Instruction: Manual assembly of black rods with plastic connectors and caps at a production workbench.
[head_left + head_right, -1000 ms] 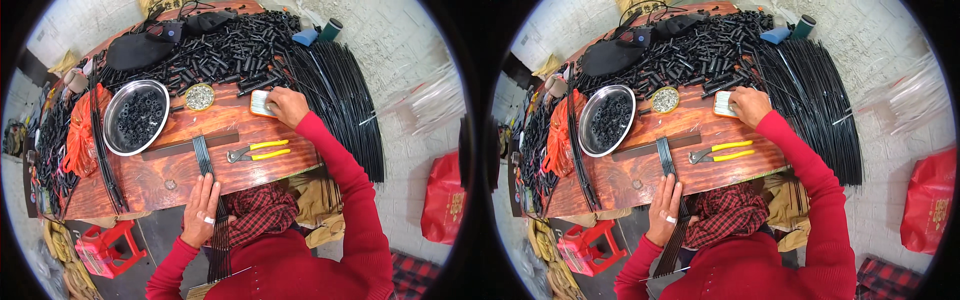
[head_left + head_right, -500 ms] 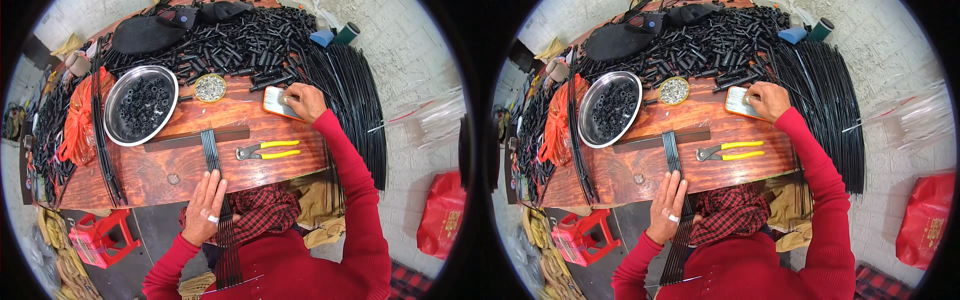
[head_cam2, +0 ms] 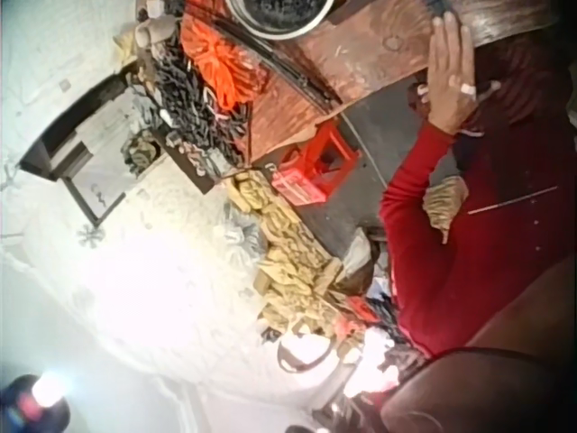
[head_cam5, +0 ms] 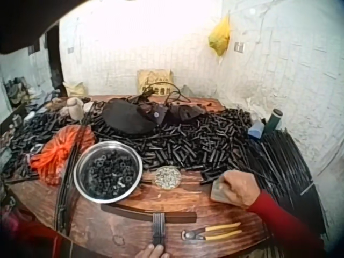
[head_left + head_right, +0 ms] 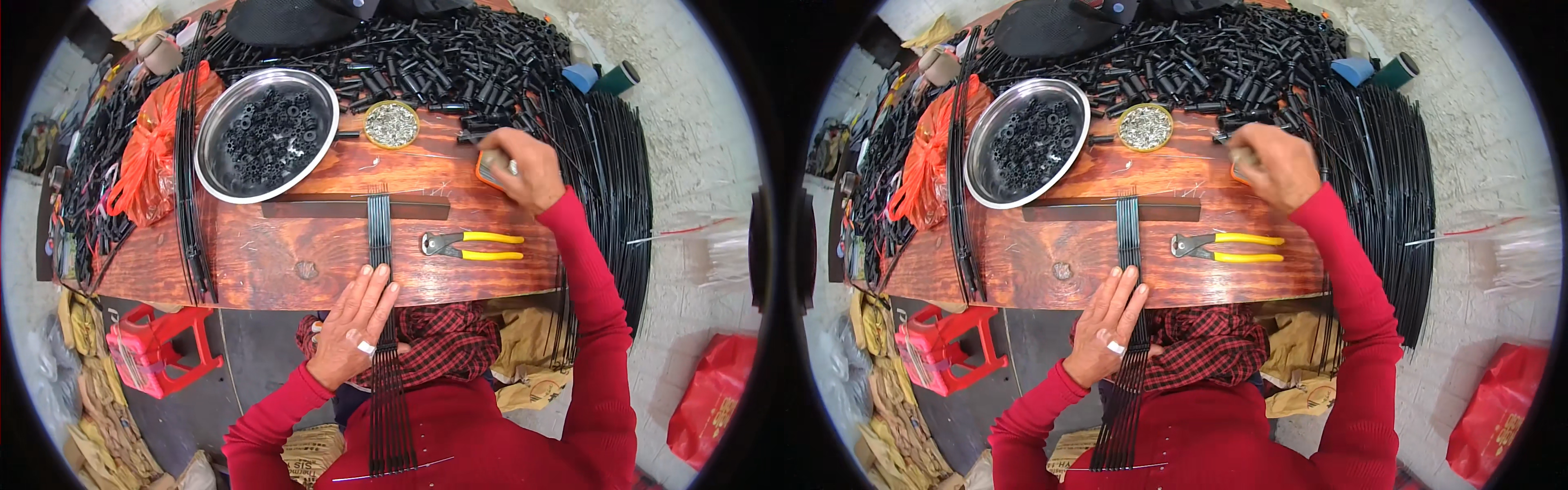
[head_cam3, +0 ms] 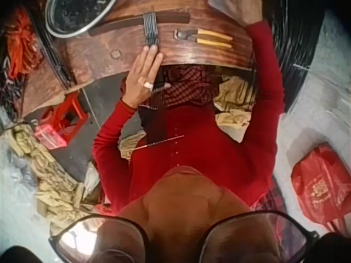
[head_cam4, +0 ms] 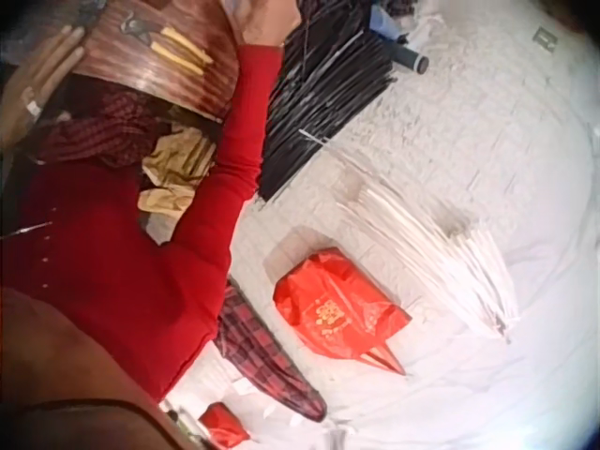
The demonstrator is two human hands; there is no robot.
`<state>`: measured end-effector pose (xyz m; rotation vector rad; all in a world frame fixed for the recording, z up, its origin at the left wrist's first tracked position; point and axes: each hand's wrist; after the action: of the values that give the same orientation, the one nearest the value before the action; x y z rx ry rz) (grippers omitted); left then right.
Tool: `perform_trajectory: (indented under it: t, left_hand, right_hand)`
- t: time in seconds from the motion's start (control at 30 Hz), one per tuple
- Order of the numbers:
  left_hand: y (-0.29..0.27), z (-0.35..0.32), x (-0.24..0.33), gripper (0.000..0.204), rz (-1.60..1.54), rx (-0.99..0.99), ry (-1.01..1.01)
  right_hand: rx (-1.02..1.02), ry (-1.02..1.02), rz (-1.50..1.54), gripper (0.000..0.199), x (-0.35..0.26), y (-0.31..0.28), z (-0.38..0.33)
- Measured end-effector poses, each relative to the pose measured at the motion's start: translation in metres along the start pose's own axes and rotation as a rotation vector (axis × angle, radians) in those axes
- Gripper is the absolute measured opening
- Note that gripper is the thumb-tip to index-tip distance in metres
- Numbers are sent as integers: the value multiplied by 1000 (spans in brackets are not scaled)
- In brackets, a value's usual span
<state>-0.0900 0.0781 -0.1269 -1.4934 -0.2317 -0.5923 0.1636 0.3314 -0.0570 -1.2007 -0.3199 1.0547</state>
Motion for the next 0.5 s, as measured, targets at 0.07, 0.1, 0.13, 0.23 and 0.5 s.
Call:
perform_trajectory:
  t: [0.07,0.1,0.13,0.23,0.5]
  left_hand:
    - [-1,-2,0,89,12,0,-6]
    - [-1,-2,0,89,20,0,-2]
    - [-2,-2,1,89,18,-3,-3]
    - [-4,-3,4,86,14,-14,-33]
    - [2,-4,-2,92,-6,-20,-11]
  right_hand:
    - [-58,-137,90,23,-10,21,9]
    - [-171,-155,136,24,-19,24,15]
    - [-173,-153,138,24,-23,31,19]
    - [-234,-169,217,22,-26,50,22]
    - [-258,-213,292,28,-25,62,24]
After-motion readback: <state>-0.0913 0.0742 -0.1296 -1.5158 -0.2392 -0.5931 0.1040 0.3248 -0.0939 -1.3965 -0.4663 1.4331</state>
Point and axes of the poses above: each hand's wrist, its own z-axis towards the middle knuckle, its own y-axis out of the palm, x = y × z, and after that the axes turned 10 degrees about -y, right-handed
